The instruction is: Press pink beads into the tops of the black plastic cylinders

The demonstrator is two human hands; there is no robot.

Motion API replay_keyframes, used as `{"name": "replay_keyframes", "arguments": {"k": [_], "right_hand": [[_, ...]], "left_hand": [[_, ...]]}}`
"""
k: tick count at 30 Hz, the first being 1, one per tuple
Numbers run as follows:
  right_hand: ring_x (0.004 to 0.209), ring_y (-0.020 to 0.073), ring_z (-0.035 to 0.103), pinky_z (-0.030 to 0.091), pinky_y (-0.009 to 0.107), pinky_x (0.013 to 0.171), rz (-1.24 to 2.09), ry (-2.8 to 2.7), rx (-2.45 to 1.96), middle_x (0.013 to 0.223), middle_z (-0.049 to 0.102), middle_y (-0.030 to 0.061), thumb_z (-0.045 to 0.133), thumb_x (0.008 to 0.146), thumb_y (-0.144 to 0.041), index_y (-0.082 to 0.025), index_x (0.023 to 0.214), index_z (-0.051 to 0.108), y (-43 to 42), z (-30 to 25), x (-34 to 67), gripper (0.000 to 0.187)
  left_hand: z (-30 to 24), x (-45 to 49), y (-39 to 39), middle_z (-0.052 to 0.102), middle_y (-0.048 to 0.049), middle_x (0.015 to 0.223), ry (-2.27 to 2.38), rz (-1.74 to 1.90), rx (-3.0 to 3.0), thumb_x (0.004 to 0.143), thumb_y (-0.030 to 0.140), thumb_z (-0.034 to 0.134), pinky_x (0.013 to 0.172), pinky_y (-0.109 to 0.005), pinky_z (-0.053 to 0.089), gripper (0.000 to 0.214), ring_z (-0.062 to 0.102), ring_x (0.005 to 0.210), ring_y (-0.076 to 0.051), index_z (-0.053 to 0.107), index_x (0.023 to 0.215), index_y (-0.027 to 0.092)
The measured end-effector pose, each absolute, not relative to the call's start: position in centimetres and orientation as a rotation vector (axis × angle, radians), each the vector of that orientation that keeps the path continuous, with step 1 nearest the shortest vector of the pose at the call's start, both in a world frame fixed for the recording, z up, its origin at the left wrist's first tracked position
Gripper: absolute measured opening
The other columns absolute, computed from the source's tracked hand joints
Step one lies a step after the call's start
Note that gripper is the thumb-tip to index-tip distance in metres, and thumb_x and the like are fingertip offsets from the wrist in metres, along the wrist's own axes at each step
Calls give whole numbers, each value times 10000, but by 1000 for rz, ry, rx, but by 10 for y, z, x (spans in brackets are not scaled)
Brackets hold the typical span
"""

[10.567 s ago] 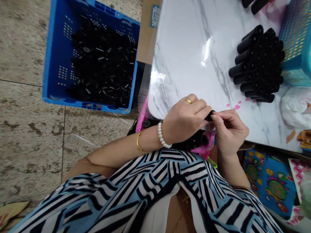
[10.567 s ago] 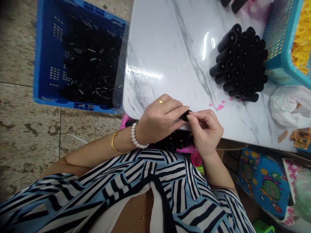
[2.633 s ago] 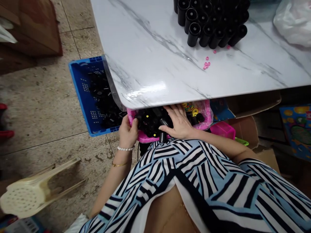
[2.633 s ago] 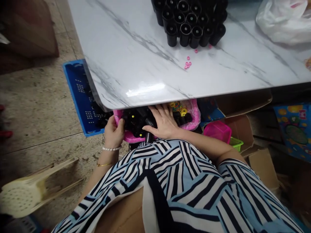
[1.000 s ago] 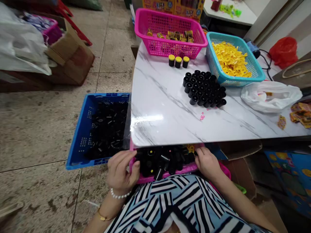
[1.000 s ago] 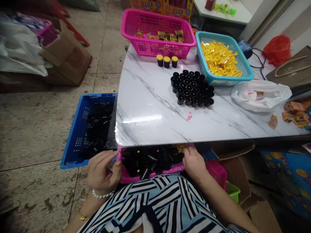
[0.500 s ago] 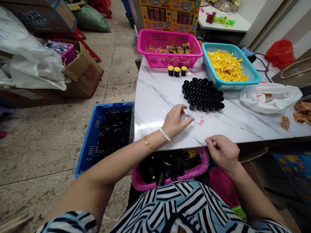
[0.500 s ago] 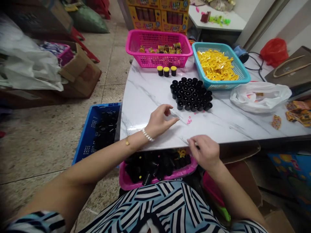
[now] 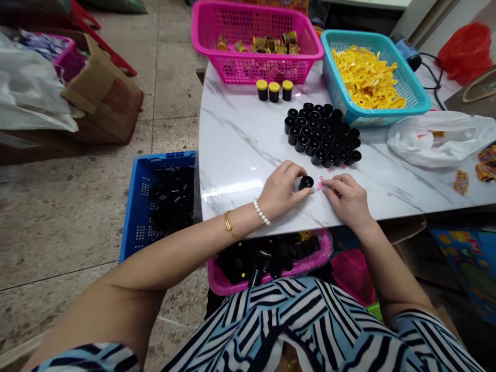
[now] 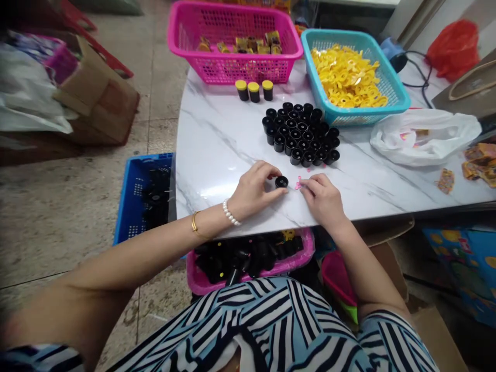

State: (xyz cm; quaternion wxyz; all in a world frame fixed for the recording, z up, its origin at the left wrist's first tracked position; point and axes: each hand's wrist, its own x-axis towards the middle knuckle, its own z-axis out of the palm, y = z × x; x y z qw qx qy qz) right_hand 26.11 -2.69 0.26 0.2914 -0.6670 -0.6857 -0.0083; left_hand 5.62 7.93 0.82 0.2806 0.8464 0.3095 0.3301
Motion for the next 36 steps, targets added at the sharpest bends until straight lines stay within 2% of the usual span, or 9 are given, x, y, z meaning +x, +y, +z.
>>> {"name": "replay_keyframes", "arguments": {"k": [5, 9, 12, 14, 17, 20, 31, 33, 36], "right_hand": [[867, 185, 672, 548, 308, 793, -70, -1933, -1835, 949, 692, 53, 628, 972, -297, -219, 973, 727, -29, 6, 267, 126], [842, 186, 652, 537, 303, 752, -153, -1971, -1863, 956, 683, 77, 590, 978, -274, -200, 983, 690, -30, 2, 266, 125], [793, 184, 635, 520, 309, 722, -188, -1881, -1902, 899, 686, 76, 595, 965, -284, -195, 922, 676, -31, 4, 260, 128], [691, 161, 596, 499, 298, 656, 0, -1698, -1916, 804, 665, 43, 613, 959, -321, -198, 890, 656, -33, 11, 253, 148], [530, 114, 497, 424, 250, 518, 611, -1341, -1844, 641, 584, -29, 635, 962, -389, -205, 924, 647, -34, 27, 240, 188], [480, 78, 434, 350, 216, 460, 959, -1144, -1737, 601, 547, -52, 700, 923, -409, -199, 895, 666, -32, 37, 223, 214], [550, 133, 679, 580, 252, 522, 741, -979, -1772, 745, 735, 8, 720, 904, -367, -195, 874, 634, -31, 29, 223, 194], [555, 122, 676, 574, 227, 523, 642, -976, -1839, 701, 708, -14, 777, 849, -327, -188, 873, 642, -30, 25, 237, 196], [583, 103, 664, 565, 209, 525, 564, -1020, -1811, 757, 703, -28, 811, 802, -273, -190, 1018, 690, -27, 23, 252, 262]], "left_hand": [[7, 47, 71, 666, -40, 1005, 710, 805, 2201, 862, 288, 756, 859, -316, 522, 280, 613, 909, -168, 603, 1071, 181], [5, 46, 74, 664, -94, 1084, 609, 801, 2306, 920, 322, 691, 946, -374, 518, 325, 610, 1012, -219, 616, 1192, 160], [5, 45, 73, 665, -113, 1104, 590, 787, 2350, 937, 313, 655, 964, -390, 510, 296, 605, 1045, -241, 615, 1179, 147], [6, 44, 71, 679, -110, 1105, 600, 767, 2343, 939, 301, 652, 969, -388, 506, 279, 611, 1039, -239, 598, 1165, 147], [8, 43, 70, 696, -108, 1098, 610, 711, 2384, 927, 326, 695, 960, -396, 500, 311, 618, 1031, -251, 605, 1161, 144], [10, 43, 71, 697, -107, 1094, 617, 666, 2426, 906, 347, 733, 945, -396, 499, 328, 618, 1040, -266, 639, 1143, 141], [11, 39, 76, 720, -94, 1105, 684, 712, 2273, 893, 315, 759, 961, -368, 520, 339, 646, 1048, -242, 630, 1145, 128], [11, 38, 78, 726, -88, 1089, 691, 676, 2301, 875, 332, 789, 951, -383, 518, 365, 645, 1031, -250, 633, 1142, 138], [12, 39, 80, 730, -87, 1082, 676, 636, 2319, 865, 333, 804, 961, -392, 509, 370, 640, 1039, -254, 643, 1143, 149]]}}
